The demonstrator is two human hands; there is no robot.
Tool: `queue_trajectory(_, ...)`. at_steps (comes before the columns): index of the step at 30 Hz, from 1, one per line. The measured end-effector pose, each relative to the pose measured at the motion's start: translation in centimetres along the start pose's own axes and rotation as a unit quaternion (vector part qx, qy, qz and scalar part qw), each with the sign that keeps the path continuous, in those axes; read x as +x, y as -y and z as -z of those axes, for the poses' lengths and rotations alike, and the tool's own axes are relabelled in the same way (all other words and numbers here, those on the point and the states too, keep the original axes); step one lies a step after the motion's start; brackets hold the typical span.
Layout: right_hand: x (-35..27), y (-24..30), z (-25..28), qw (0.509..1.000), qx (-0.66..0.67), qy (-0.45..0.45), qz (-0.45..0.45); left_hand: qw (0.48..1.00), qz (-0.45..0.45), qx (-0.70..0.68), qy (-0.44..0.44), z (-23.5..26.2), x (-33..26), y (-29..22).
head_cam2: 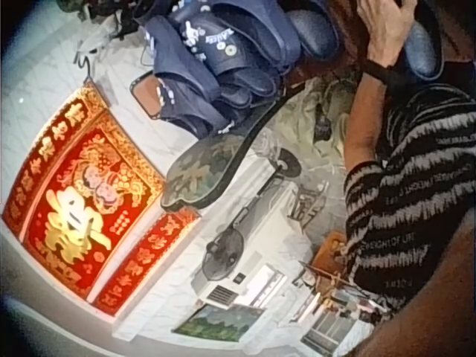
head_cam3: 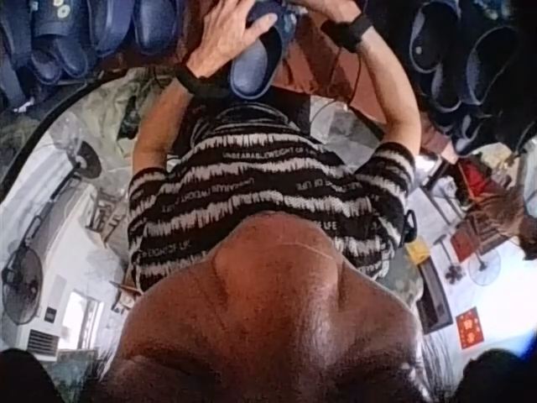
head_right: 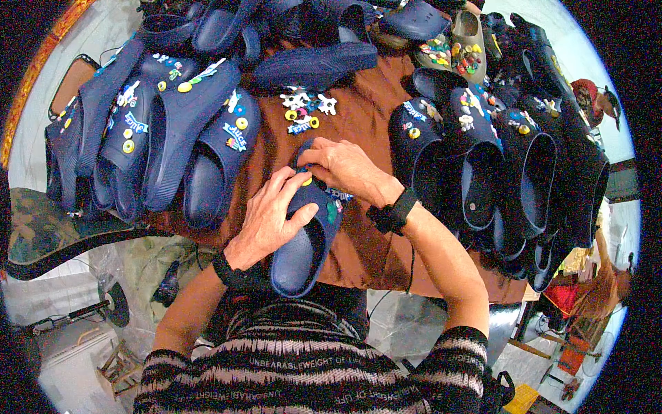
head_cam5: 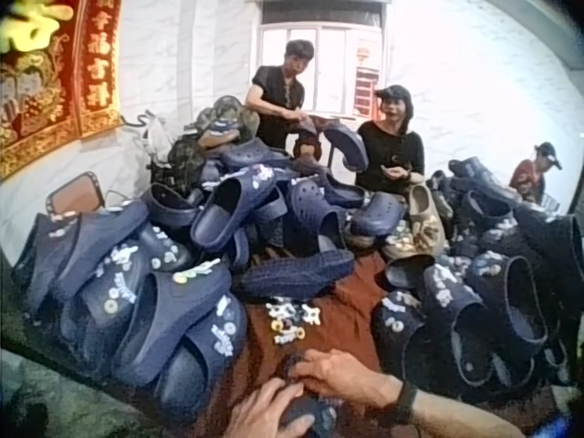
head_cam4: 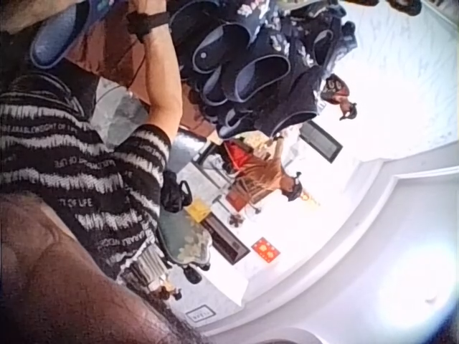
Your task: Attaching decorative charms to the holes of navy blue foam clogs.
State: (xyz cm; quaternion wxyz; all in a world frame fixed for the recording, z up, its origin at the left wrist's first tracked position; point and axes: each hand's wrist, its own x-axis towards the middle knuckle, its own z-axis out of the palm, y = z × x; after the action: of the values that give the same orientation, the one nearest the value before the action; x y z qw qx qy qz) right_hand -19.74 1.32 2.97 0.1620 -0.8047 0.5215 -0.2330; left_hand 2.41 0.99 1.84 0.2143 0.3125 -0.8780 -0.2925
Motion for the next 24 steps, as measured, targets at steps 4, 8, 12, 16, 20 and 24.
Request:
queue_trajectory(4,-0.1,0.3,0.0,1.000,-0.019,0.007,0.010,1.000,0.000,-0.005,0.002,0.4,0.2,0.1)
queue_trajectory(8,-0.3,0.8,0.1,0.999,-0.029,0.001,0.018,1.000,-0.001,0.006,-0.015,0.0,-0.2,0.0)
queue_trajectory(12,-1.2,0.2,0.1,1.000,-0.004,-0.011,-0.017,0.999,-0.045,-0.025,0.012,-0.3,-1.0,0.6)
queue_trajectory(16,-2.6,3.0,1.0,0.987,0.076,-0.080,-0.116,0.995,-0.035,-0.049,0.073,1.2,-1.3,0.0)
queue_trajectory(20,-3.0,9.6,3.2,0.968,0.192,-0.139,-0.085,0.998,-0.026,-0.061,0.014,-0.1,-1.4,0.8)
queue_trajectory(24,-4.0,16.8,7.8,0.931,0.360,-0.065,-0.018,0.978,-0.014,-0.194,-0.069,3.4,-0.4,-1.1)
